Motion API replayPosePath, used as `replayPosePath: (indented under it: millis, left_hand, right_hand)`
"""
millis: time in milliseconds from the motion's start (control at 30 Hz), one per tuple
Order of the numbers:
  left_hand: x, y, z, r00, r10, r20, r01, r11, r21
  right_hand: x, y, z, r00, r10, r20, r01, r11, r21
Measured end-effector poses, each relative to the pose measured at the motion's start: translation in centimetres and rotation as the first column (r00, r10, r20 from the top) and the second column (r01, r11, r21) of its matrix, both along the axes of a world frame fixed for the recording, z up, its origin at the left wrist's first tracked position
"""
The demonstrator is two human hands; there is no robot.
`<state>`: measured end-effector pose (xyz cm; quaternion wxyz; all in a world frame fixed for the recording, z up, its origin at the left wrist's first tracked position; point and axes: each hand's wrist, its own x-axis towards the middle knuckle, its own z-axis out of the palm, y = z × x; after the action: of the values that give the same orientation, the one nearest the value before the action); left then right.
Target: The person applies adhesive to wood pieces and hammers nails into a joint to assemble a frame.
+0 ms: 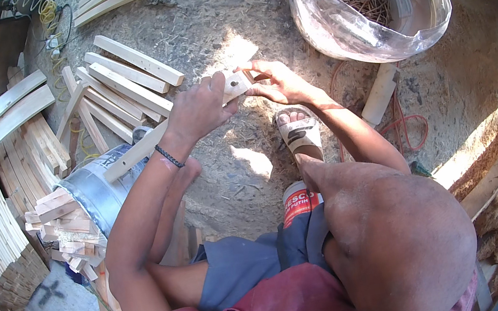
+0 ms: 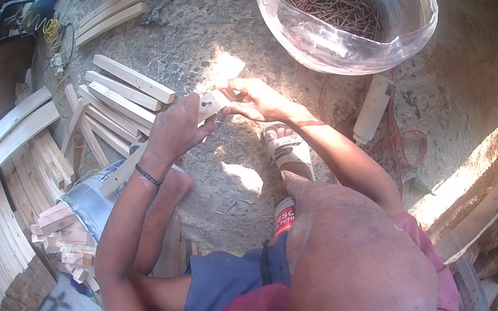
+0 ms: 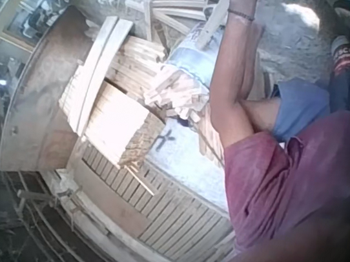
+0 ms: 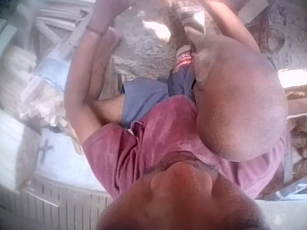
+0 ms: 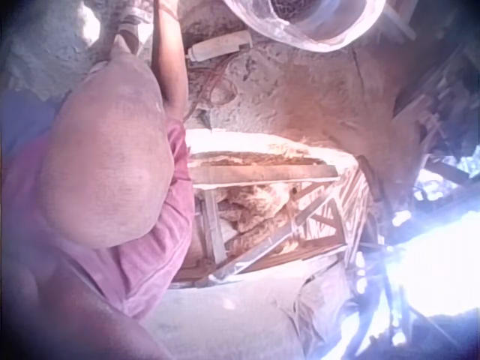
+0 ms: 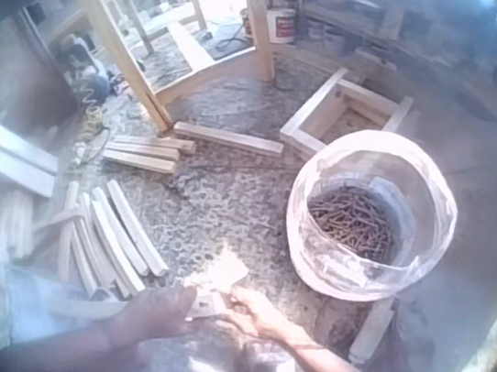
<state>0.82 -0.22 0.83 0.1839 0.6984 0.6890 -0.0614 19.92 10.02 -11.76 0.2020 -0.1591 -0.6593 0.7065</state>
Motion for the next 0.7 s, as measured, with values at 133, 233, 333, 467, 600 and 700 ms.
replayPosePath:
  millis: [133,233,333,467,600,700]
  left_hand:
    - [0.0,0.0,0.0,1.0,0.001,0.029,-0.002,0.999,0.034]
    - [0.0,0.0,0.0,0.998,-0.016,0.066,0.01,0.996,0.083]
    - [-0.2,0.0,-0.1,0.999,-0.019,0.05,0.015,0.996,0.085]
    - [-0.4,-0.1,-0.3,0.999,-0.01,0.034,0.008,0.998,0.054]
    - [-0.4,0.0,-0.1,0.999,-0.014,0.034,0.012,0.998,0.059]
    - [-0.5,0.4,0.0,1.0,-0.016,0.025,0.014,0.998,0.06]
  right_hand:
    - [0.1,-0.2,1.1,1.0,-0.008,-0.002,0.008,0.992,-0.125]
    - [0.4,0.0,1.8,1.0,-0.005,0.024,0.008,0.994,-0.109]
    - [0.2,-0.7,1.4,0.991,-0.109,-0.071,0.101,0.988,-0.114]
    - [0.1,-1.2,1.7,0.993,-0.11,-0.046,0.095,0.964,-0.248]
    - [0.3,-1.1,1.8,0.994,-0.109,0.01,0.108,0.959,-0.262]
    - [0.0,-1.0,1.8,0.992,-0.122,0.033,0.127,0.947,-0.296]
